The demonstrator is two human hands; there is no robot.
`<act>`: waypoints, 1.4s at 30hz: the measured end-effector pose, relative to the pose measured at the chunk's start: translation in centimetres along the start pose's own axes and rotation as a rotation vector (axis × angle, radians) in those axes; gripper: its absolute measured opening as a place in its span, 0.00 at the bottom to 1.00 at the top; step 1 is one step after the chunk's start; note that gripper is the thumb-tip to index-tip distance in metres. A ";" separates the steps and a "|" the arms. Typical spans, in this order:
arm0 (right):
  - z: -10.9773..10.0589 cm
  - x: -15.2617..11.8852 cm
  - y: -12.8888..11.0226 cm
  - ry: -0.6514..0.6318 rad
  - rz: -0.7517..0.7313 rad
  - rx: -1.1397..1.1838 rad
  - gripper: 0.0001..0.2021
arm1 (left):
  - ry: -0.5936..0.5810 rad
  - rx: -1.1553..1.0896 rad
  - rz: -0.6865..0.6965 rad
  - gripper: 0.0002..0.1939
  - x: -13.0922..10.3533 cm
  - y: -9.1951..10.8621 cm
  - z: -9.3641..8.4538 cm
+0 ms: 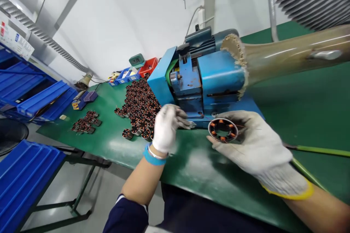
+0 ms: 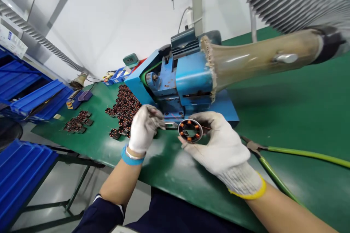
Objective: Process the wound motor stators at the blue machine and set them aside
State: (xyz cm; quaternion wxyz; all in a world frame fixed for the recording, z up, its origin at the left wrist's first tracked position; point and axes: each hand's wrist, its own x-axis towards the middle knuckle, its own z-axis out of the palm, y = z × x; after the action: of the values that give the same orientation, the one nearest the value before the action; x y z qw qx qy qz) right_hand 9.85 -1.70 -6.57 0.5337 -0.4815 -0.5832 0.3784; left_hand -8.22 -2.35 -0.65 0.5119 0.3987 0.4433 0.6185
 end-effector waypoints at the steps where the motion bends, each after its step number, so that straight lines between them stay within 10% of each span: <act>1: 0.1 0.2 0.2 0.024 0.008 -0.012 0.29 | -0.092 0.065 -0.017 0.35 -0.3 -0.6 0.5; 4: 0.3 1.0 0.8 0.090 -0.012 -0.102 0.28 | -0.271 0.255 -0.038 0.44 -1.5 -2.4 2.9; 11: 0.7 2.7 -0.7 0.190 -0.026 -0.357 0.18 | -0.092 0.205 -0.078 0.30 -0.4 -2.9 6.5; 30: 0.8 4.9 -3.6 0.145 0.093 -0.573 0.16 | -0.031 0.326 0.010 0.10 1.6 -1.6 8.3; 37: 0.9 3.6 -2.6 0.231 0.085 -0.393 0.14 | -0.067 0.404 0.056 0.18 0.3 -2.3 7.3; 42: 0.5 1.6 -0.8 0.176 -0.263 -0.045 0.18 | -0.234 0.270 0.085 0.37 -1.3 -3.2 4.7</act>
State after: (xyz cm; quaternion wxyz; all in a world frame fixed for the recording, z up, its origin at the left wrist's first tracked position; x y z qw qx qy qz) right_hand 9.29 -0.29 -5.45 0.6169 -0.4441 -0.6005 0.2482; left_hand -2.68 -2.74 -2.38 0.4752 0.5515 0.4422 0.5240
